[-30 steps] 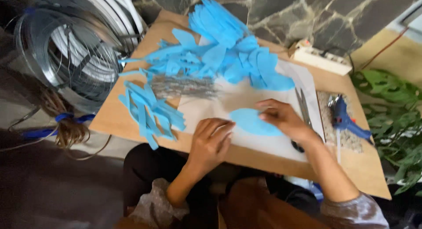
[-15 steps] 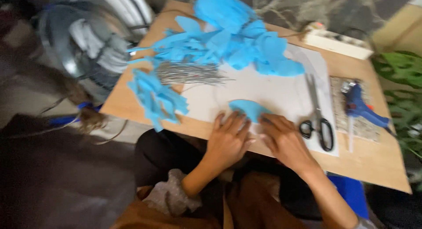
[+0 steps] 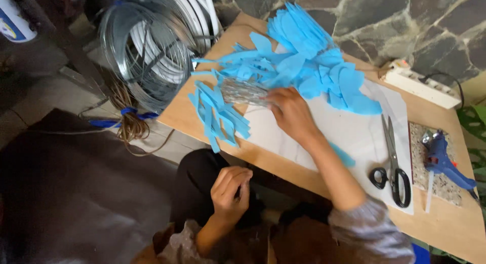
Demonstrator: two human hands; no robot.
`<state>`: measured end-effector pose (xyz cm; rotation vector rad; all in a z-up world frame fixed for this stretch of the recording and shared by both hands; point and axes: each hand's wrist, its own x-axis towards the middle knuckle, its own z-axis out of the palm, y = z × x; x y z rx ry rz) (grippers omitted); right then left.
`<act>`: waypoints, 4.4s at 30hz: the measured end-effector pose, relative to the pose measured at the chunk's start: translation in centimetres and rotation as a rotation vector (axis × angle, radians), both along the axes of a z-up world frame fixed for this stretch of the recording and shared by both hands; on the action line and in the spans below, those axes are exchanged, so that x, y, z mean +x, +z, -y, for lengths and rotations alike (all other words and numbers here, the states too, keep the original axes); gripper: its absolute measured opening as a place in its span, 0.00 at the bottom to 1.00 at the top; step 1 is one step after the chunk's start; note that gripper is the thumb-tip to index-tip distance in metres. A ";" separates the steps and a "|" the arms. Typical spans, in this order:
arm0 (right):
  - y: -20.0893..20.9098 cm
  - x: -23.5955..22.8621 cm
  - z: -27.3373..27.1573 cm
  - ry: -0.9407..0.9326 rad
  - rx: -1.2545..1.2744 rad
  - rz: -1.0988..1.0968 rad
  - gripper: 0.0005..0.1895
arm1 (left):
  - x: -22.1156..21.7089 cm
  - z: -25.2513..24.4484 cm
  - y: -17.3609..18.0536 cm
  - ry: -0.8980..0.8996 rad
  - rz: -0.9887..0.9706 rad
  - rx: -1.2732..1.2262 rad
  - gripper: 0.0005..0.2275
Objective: Assembling blue foam petals into a flower shape using a hot glue gun and scissors.
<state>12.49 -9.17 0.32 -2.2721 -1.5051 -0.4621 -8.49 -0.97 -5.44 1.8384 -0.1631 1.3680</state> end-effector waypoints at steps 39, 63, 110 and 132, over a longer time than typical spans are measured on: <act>8.4 -9.2 1.8 0.165 0.494 -1.111 0.09 | 2.9 -3.3 7.9 -0.504 -0.120 -0.568 0.07; -1.3 -14.8 12.9 -0.399 0.690 -0.398 0.06 | 6.1 8.1 5.8 -0.715 -0.336 -0.784 0.08; -1.0 -15.8 15.7 -0.587 0.539 -0.726 0.19 | 6.6 8.3 4.4 -0.687 -0.342 -0.807 0.05; -3.5 -17.1 14.5 -0.477 0.571 -0.034 0.04 | 5.8 8.3 4.8 -0.733 -0.475 -0.762 0.07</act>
